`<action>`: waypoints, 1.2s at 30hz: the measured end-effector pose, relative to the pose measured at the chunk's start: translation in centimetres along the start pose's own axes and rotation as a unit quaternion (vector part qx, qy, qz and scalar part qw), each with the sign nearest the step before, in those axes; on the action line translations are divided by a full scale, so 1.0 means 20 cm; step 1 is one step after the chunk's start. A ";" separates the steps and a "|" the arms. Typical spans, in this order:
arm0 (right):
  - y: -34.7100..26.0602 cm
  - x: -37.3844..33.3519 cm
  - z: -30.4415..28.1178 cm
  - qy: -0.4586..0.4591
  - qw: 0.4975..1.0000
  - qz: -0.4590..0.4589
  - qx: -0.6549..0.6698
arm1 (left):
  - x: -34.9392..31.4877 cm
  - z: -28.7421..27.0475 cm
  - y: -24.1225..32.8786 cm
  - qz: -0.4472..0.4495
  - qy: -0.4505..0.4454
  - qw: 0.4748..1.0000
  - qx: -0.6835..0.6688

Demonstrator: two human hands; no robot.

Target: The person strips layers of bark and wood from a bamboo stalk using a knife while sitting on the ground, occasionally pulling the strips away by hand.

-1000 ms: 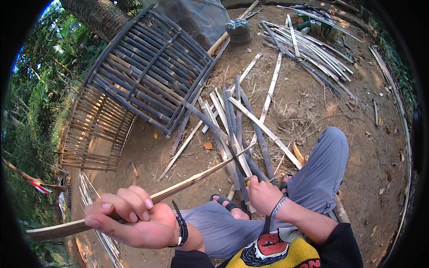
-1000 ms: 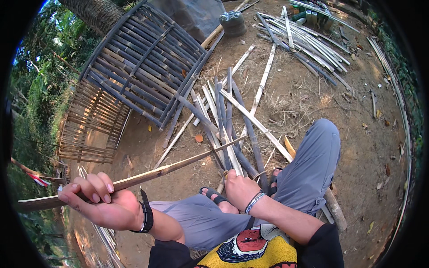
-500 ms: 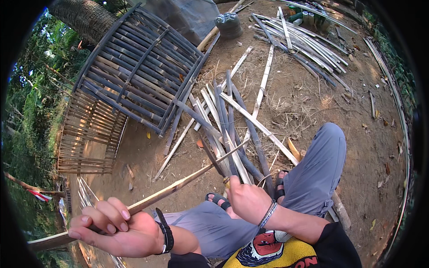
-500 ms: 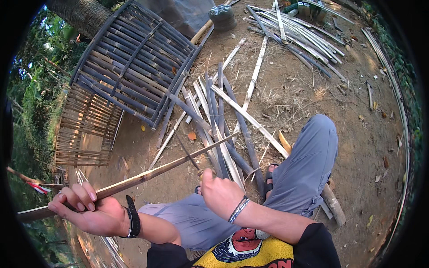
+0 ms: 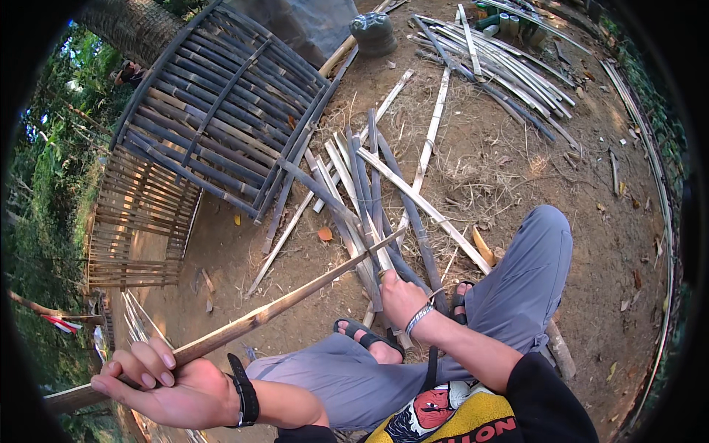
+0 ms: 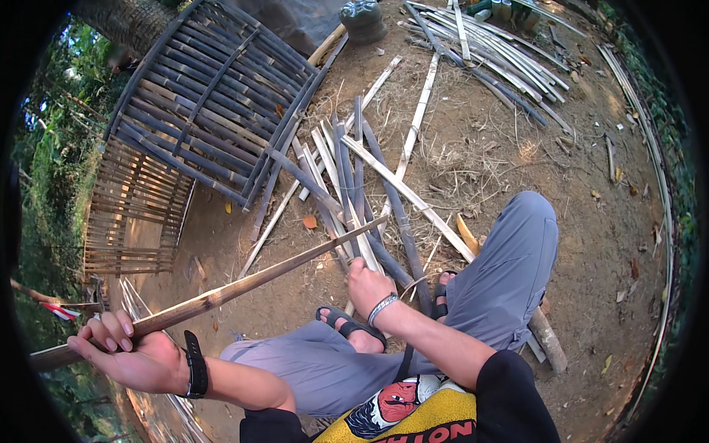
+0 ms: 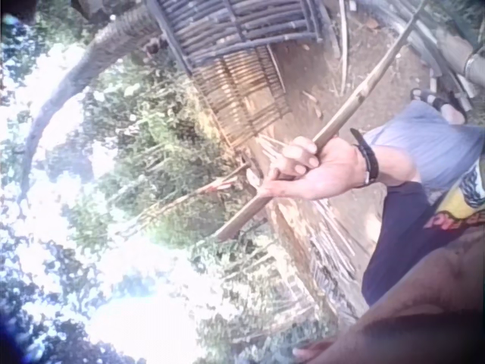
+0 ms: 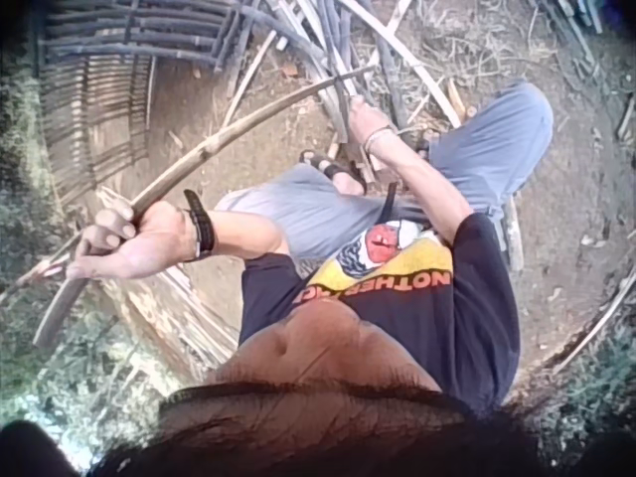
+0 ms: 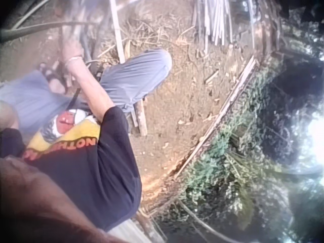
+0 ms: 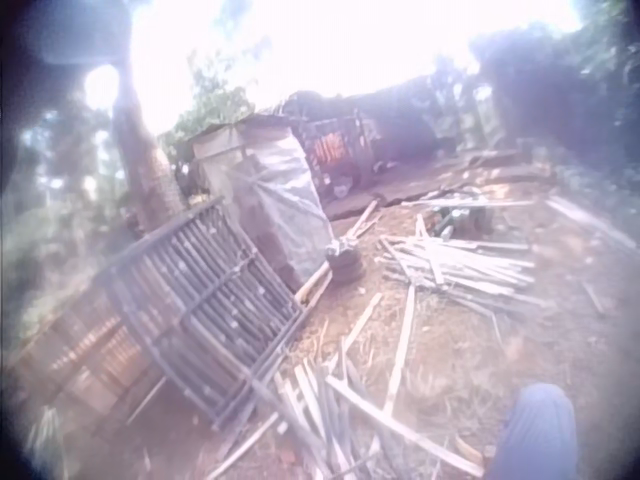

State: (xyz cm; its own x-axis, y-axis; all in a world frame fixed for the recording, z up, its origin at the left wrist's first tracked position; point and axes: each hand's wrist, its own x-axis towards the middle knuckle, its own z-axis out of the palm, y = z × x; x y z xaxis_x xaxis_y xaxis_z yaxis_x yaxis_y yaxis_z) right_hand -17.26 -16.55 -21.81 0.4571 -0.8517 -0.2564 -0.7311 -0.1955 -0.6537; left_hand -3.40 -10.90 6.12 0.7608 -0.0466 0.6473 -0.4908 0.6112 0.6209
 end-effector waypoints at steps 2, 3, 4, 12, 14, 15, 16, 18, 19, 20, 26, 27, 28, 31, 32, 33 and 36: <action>0.17 0.13 0.07 -0.010 0.999 0.033 -0.016 | 0.01 -0.01 0.00 -0.002 -0.010 1.000 -0.014; 0.17 0.12 0.09 -0.018 0.999 0.023 -0.019 | 0.01 -0.01 0.00 -0.002 -0.015 1.000 -0.020; 0.11 0.12 0.06 -0.029 0.999 0.007 -0.022 | 0.02 -0.02 -0.02 0.012 -0.009 1.000 -0.011; 0.37 0.29 0.23 -0.029 0.997 0.070 -0.028 | 0.08 0.00 -0.07 0.004 -0.014 1.000 0.010; 0.33 0.27 0.22 -0.052 0.996 0.062 -0.023 | 0.09 -0.03 -0.07 -0.002 -0.024 1.000 -0.007; 0.26 0.25 0.21 -0.051 0.997 0.055 -0.020 | 0.09 -0.01 -0.07 0.019 0.009 1.000 0.010; 0.16 0.20 0.11 -0.072 0.997 0.036 -0.011 | 0.10 -0.04 -0.09 0.015 -0.004 1.000 0.013; 0.06 0.18 0.02 -0.074 0.997 0.010 -0.009 | 0.12 -0.08 -0.11 0.014 -0.030 0.999 0.005; 0.10 0.21 0.04 -0.066 0.997 0.020 -0.017 | 0.12 -0.07 -0.11 0.015 -0.026 1.000 0.008; 0.20 0.27 0.11 -0.055 0.998 0.034 -0.025 | 0.12 -0.05 -0.11 0.014 -0.024 1.000 0.009; 0.38 0.41 0.23 -0.047 0.997 0.043 -0.043 | 0.10 -0.02 -0.10 0.014 -0.027 1.000 -0.002; 0.30 0.39 0.21 -0.046 0.998 0.036 -0.022 | 0.10 -0.02 -0.11 0.015 -0.020 1.000 0.011; 0.31 0.40 0.20 -0.046 0.998 0.035 -0.033 | 0.11 -0.01 -0.11 0.015 -0.014 1.000 0.015; 0.50 0.48 0.27 -0.010 0.998 0.059 -0.023 | 0.15 -0.06 -0.11 -0.008 -0.050 0.999 -0.006; 0.69 0.52 0.31 -0.043 0.995 0.082 -0.040 | 0.15 -0.04 -0.11 -0.012 -0.048 0.999 -0.002; 0.65 0.52 0.33 -0.046 0.995 0.074 -0.041 | 0.14 -0.02 -0.11 -0.001 -0.034 0.999 0.004; 0.46 0.45 0.27 -0.065 0.995 0.073 -0.027 | 0.10 0.00 -0.11 0.012 -0.010 1.000 0.020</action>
State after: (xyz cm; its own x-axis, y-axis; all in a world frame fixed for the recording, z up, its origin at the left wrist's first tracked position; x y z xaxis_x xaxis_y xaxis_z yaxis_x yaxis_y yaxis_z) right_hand -17.10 -23.40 -33.88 0.4030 -0.8031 -0.4388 -0.8195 -0.1033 -0.5637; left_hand -0.86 -12.26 5.99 0.7404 -0.0488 0.6704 -0.5254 0.5801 0.6225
